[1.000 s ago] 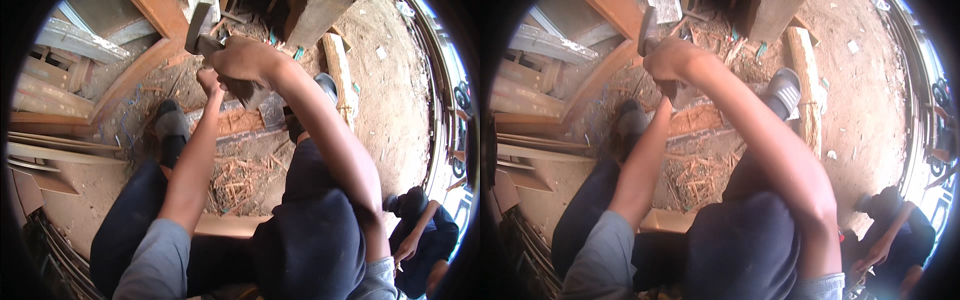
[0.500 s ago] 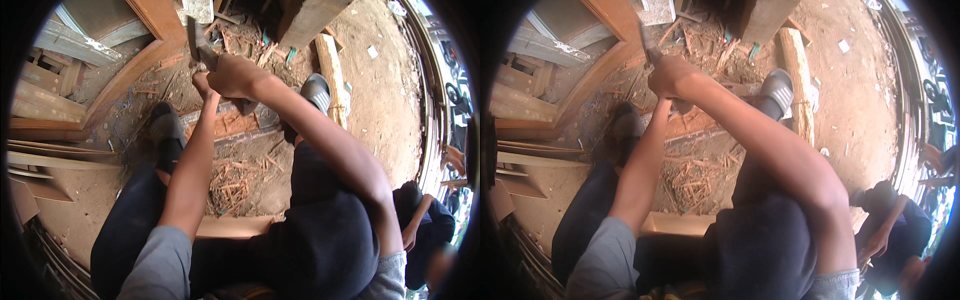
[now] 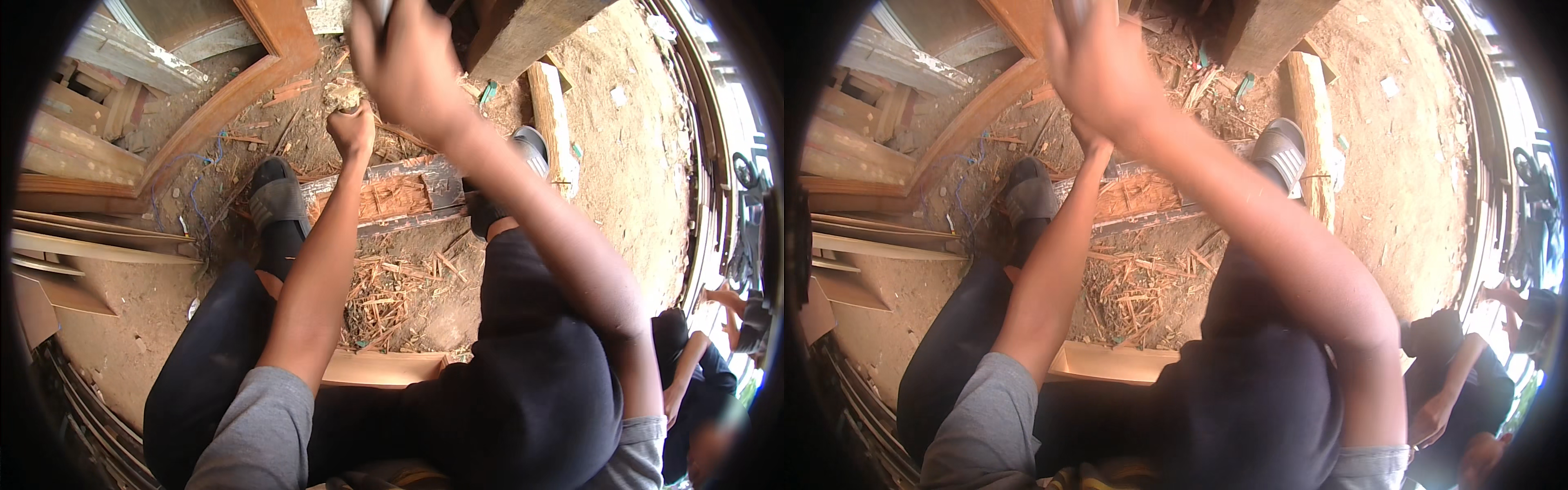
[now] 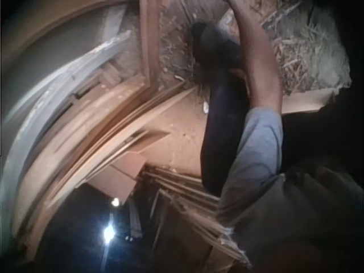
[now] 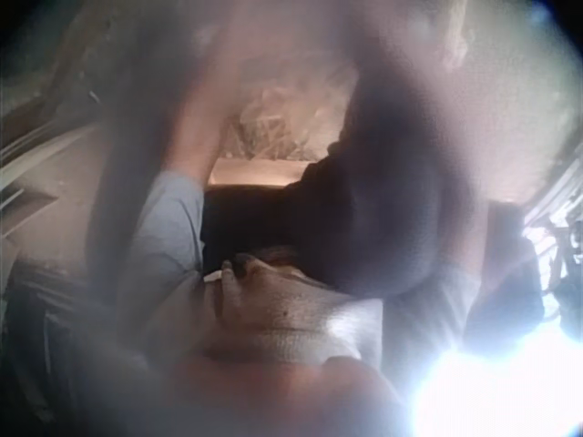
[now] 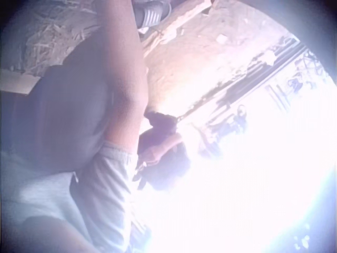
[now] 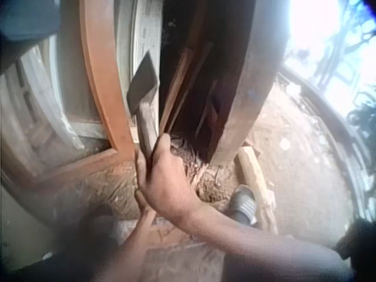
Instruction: The person sits on the ground and repeatedly strikes a small piece of wood with a hammer to break it into smaller fragments. The person holds the wood with one hand and swings the hammer with the other, creating wood chips and debris.
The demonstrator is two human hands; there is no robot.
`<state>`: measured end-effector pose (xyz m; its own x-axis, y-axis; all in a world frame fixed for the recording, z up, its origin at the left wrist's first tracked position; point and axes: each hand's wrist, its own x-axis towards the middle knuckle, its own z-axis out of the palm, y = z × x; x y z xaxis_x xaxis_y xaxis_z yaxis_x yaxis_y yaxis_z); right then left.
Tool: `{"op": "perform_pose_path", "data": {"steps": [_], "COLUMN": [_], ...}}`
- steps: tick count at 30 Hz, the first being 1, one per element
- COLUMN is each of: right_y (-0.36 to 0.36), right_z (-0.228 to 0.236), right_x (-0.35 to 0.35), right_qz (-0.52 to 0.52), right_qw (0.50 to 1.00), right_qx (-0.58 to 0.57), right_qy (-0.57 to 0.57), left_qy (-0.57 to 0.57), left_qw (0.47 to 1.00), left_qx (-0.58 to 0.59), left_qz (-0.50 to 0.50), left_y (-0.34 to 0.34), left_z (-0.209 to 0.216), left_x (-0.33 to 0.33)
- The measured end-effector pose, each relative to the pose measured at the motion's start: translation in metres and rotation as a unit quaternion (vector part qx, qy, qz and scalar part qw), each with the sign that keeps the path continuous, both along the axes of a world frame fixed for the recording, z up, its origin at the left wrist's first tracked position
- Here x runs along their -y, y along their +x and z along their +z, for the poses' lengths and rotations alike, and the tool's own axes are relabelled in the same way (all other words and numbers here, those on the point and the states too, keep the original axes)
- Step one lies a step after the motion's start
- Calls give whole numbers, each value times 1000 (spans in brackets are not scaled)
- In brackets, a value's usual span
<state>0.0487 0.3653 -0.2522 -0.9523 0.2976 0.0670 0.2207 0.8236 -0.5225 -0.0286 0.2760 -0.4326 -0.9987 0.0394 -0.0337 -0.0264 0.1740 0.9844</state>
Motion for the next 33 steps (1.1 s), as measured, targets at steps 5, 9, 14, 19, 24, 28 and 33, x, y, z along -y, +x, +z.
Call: {"op": "perform_pose_path", "data": {"steps": [5, 9, 14, 19, 24, 28, 33], "right_y": [23, 37, 50, 64, 65, 57, 60], "right_z": [-4, -7, -42, -65, -73, -92, -130], "right_x": [5, -6, -30, -43, -40, -41, -48], "right_qz": [-33, -121, -174, -216, -214, -119, -17], "right_qw": [944, 861, 843, 811, 795, 845, 910], "right_qx": [136, 166, 194, 227, 206, 228, 247], "right_qy": [-298, -465, -470, -494, -529, -469, -333], "left_qy": [40, -61, -130, -178, -236, -299, -264], "left_qw": [998, 996, 991, 984, 971, 950, 949], "left_qx": [53, -63, -11, -8, 38, 92, 162], "left_qz": [3, 0, 7, 14, 12, 1, -61], "left_y": [-14, -4, -12, -17, -41, -68, -58], "left_z": [-48, -10, -11, -10, -40, -74, -69], "left_x": [-6, -10, -6, -21, -27, -28, -38]}}
